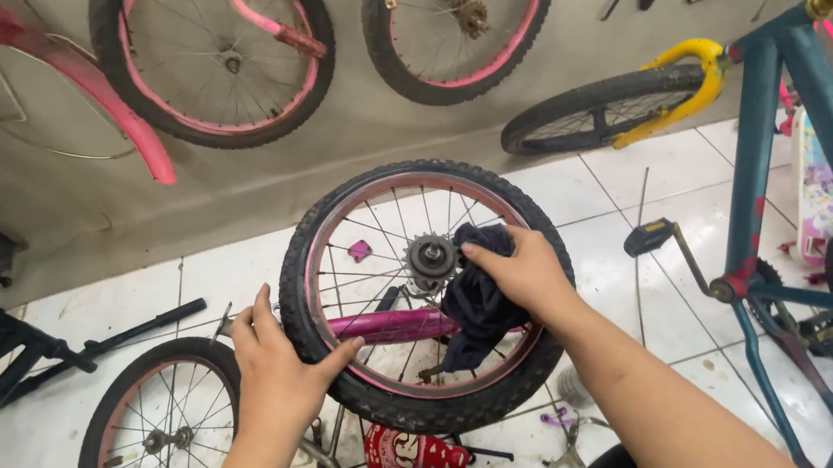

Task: Wiping the rim and spokes of a bicycle wheel with a cloth to clean it.

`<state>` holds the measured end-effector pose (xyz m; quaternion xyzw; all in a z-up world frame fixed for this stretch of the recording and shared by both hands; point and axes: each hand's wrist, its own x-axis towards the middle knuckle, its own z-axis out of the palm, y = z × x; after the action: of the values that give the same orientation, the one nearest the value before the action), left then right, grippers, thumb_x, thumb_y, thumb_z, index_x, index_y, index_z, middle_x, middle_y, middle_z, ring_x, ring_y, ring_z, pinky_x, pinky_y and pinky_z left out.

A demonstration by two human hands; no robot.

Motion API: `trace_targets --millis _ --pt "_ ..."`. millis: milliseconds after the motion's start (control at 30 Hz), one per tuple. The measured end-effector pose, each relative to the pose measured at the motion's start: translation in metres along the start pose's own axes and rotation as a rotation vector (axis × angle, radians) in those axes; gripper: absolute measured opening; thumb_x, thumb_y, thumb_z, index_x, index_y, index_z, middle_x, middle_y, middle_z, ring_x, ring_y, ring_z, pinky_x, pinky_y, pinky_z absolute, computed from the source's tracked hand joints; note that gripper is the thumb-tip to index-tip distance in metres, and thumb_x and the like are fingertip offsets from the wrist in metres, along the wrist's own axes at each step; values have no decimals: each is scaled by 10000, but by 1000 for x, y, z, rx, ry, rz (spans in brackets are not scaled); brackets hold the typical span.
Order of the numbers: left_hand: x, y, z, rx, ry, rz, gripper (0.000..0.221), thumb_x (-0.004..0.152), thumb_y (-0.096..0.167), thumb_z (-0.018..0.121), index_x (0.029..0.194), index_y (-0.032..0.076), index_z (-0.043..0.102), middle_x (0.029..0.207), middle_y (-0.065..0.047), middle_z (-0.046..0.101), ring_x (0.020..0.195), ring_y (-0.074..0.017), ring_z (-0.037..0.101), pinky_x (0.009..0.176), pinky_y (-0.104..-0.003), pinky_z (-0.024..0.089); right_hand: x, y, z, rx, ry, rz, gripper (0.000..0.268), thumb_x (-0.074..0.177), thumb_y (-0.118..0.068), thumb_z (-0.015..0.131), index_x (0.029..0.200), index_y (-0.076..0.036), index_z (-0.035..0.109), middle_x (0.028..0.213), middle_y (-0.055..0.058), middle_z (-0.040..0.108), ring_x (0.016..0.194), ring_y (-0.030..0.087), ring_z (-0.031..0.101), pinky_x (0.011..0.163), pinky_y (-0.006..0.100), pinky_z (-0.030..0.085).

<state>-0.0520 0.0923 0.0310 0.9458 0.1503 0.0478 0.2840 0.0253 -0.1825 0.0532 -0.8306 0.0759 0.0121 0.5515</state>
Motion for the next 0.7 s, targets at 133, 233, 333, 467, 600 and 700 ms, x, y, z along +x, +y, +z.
trace_targets --millis 133,233,333,467,600,700 --pt "15 -15 17 92 24 107 1279 632 565 913 1542 -41 248 1486 -339 293 1361 -498 334 1087 -573 328 9 9 -13 74 148 -51 309 857 -188 734 1082 23 747 916 96 781 778 159 711 730 263 575" --pt "20 -21 24 210 -39 39 1334 611 665 872 1578 35 203 1516 -266 282 1374 -438 274 1067 -604 269 6 7 -27 310 335 -235 317 918 -118 686 1186 51 701 1018 106 772 863 142 704 800 232 561" --pt "28 -18 24 197 -101 -32 1342 613 613 900 1584 27 182 1549 -259 215 1405 -459 207 1075 -619 289 -1 2 -41 356 502 -477 310 1003 -111 656 1279 18 601 1114 87 683 973 133 633 906 251 521" --pt "29 -25 29 217 -64 -79 1372 556 690 883 1581 71 214 1598 -263 144 1451 -477 133 1099 -634 232 -8 -2 -36 135 405 -646 298 1028 -73 577 1318 -18 540 1186 122 662 1043 197 644 951 304 510" --pt "29 -16 26 152 -152 -166 1369 590 629 873 1614 143 104 1616 -261 94 1448 -514 153 1072 -684 281 13 30 -17 -287 -203 -500 449 933 -185 592 1375 -110 572 1331 114 661 1153 270 664 993 394 521" --pt "32 -17 29 51 -161 -180 1350 611 480 901 1609 119 66 1598 -264 61 1415 -543 191 1096 -673 308 27 56 -7 -443 -231 -669 434 917 -224 633 1320 -63 608 1293 133 665 1196 321 598 1027 429 452"
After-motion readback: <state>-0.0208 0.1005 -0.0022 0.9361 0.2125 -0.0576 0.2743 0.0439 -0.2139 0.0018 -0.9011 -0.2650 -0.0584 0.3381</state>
